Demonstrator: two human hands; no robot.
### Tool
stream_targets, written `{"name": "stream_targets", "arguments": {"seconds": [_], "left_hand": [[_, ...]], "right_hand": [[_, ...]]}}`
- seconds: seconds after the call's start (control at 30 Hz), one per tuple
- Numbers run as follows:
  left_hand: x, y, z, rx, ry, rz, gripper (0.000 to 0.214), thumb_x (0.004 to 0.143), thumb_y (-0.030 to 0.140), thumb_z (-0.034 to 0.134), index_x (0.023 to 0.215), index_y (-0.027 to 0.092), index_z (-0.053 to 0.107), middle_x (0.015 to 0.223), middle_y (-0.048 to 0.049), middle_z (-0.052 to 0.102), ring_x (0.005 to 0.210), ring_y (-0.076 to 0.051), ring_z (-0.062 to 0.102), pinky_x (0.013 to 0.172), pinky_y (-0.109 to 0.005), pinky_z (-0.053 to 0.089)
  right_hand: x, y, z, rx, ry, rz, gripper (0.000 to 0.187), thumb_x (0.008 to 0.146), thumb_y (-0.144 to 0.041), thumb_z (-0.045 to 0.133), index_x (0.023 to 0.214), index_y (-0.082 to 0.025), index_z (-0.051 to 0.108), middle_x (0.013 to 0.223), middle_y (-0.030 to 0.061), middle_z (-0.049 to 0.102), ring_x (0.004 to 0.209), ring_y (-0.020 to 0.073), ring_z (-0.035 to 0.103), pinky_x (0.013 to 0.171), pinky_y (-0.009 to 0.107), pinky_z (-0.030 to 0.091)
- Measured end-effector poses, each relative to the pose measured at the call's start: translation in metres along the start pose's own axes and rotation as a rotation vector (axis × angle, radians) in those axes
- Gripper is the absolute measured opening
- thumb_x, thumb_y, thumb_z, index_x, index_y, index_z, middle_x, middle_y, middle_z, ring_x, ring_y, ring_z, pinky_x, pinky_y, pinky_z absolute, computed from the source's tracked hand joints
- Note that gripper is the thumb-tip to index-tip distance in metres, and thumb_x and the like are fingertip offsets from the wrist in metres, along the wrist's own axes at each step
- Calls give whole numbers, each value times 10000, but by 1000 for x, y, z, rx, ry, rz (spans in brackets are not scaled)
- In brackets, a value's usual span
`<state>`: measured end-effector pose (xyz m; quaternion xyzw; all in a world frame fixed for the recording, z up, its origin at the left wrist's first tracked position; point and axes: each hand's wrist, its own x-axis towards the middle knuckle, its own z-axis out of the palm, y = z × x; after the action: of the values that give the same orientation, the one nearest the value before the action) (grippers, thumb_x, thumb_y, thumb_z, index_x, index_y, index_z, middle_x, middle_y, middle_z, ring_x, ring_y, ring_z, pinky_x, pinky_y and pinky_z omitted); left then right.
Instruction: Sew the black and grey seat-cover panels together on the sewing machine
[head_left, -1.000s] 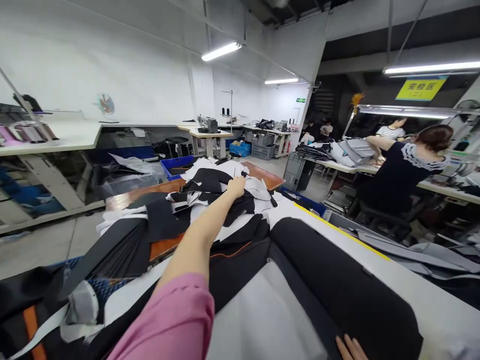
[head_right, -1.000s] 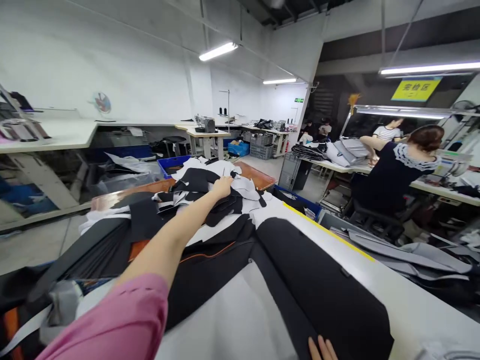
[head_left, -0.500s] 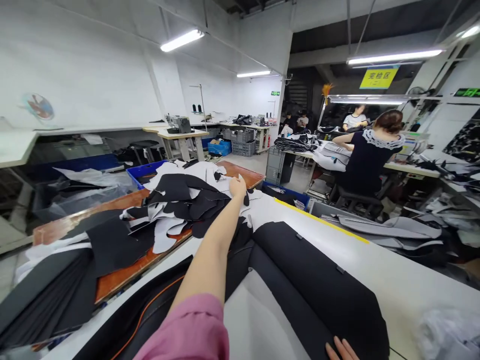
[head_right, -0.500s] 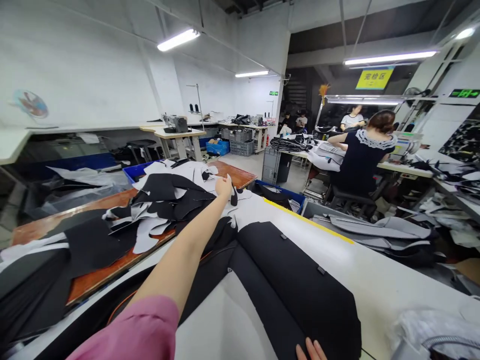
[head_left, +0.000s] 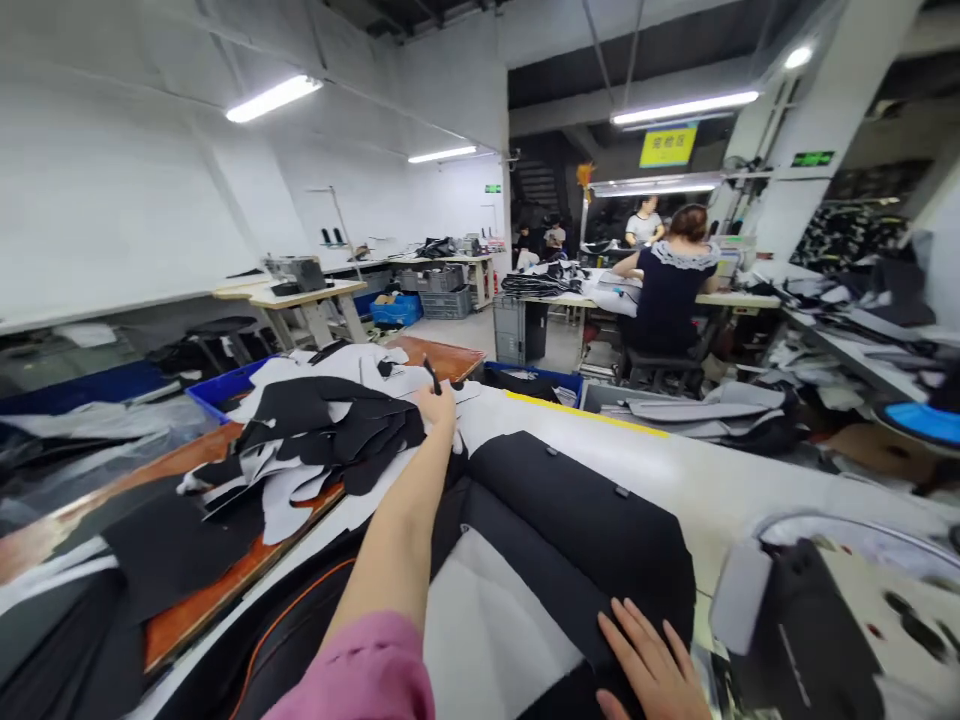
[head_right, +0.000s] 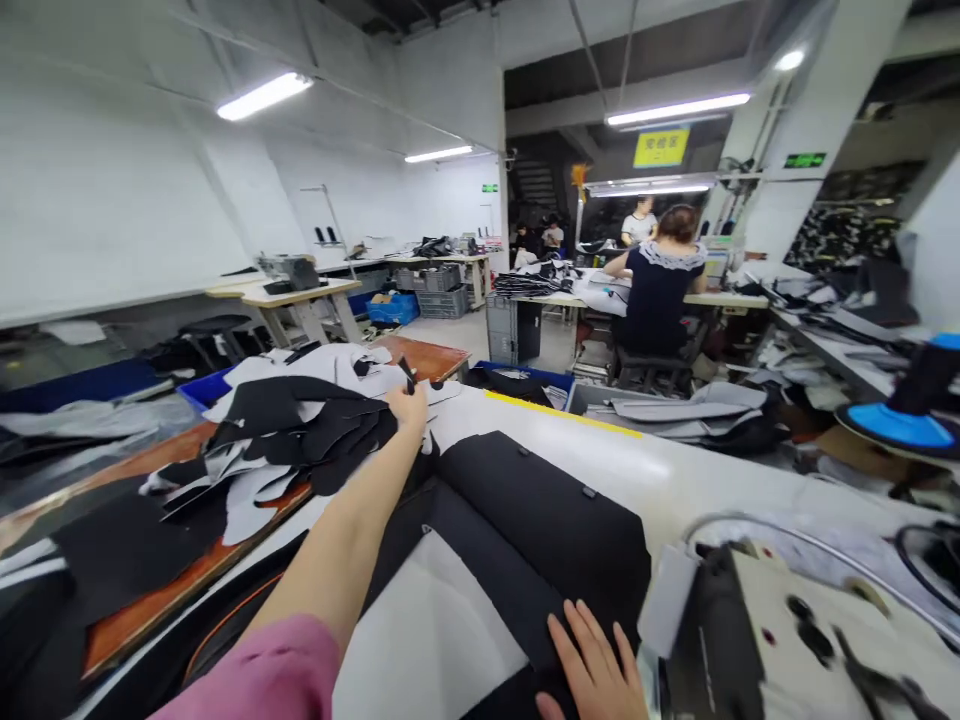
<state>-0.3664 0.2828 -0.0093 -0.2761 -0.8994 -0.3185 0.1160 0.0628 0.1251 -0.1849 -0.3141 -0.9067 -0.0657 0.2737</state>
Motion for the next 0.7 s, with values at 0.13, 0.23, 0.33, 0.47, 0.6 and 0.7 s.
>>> {"name": "stream_targets", "arguments": {"seconds": [0.13,0.23,0.33,0.47,0.6,0.7], "left_hand": [[5,65,-54,-61,36,407,216,846,227,453,1006,168,585,1037,-68,634,1014,-193,580,892,-294,455],[-51,108,-53,-238,-44,1009,170,762,223,536,896,179,632,947,-54,651,996,-240,594,920,-374,461],[-170,107,-33,-346,-378,1358,257,814,158,452,982,184,645,1059,-58,661,1084,-243,583,942,-408,472],[-314,65,-12,-401,-759,1567,300,879,136,411,912,245,688,973,-39,697,916,-197,646,775,-311,549],[-351,30,-13,-413,-733,1477,307,893,109,433,997,241,691,1126,-48,678,1035,-228,601,894,-402,525],[-356,17,-26,-467,-705,1360,246,901,138,483,975,226,701,1106,-43,697,1001,-242,583,848,-443,537]], "right_hand": [[16,-18,-41,154,-167,137,506,934,-376,480,1418,-234,447,1446,95,471,1339,288,417,1084,529,319],[27,-34,-59,293,-272,258,524,930,-458,485,1389,-207,482,1463,117,445,1374,275,356,1127,543,236],[29,-47,-64,356,-324,296,571,921,-498,490,1388,-172,476,1466,130,438,1379,255,340,1146,515,213],[6,-54,-80,390,-408,249,451,939,-258,438,1380,-177,486,1449,110,465,1364,197,359,1132,423,267],[-25,-48,-104,357,-494,213,594,814,-128,525,1402,-197,463,1528,171,308,1429,281,227,1149,513,184],[-36,-52,-109,316,-473,232,626,817,-182,560,1427,-165,419,1516,232,288,1429,340,197,1130,604,139]]}}
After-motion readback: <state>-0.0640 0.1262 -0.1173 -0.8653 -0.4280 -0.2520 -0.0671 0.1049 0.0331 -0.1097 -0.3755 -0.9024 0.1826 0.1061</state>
